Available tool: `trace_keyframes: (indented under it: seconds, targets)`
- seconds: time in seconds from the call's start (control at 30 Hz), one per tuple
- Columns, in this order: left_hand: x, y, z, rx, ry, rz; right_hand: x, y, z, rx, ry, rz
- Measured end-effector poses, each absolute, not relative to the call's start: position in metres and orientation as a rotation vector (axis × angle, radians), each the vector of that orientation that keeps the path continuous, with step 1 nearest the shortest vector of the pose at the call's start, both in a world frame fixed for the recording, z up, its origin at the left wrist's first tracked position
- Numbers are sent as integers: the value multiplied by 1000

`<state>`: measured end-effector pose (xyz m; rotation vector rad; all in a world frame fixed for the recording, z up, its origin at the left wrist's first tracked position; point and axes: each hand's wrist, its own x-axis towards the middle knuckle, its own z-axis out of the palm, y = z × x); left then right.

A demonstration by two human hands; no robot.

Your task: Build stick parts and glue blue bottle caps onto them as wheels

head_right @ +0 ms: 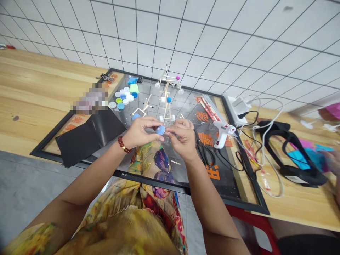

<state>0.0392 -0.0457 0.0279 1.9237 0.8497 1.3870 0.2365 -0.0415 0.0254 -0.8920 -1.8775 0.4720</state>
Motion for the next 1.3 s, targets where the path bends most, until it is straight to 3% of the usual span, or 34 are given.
trace_keyframes:
  seconds: [0.2,0.43,0.77,1.3]
  targets:
    - [39,-45,28,2041,794,1440,237,-37,16,-816,-1751,1161]
    - [39,-46,27,2041,802,1423,236,-38,22,-881,-1820,755]
    - [41,-44,21,1878,749,1332,245,-34,21,-845,-1871,971]
    - [48,-44,15,1477,689,1217,241,-36,28,-846,-1851,879]
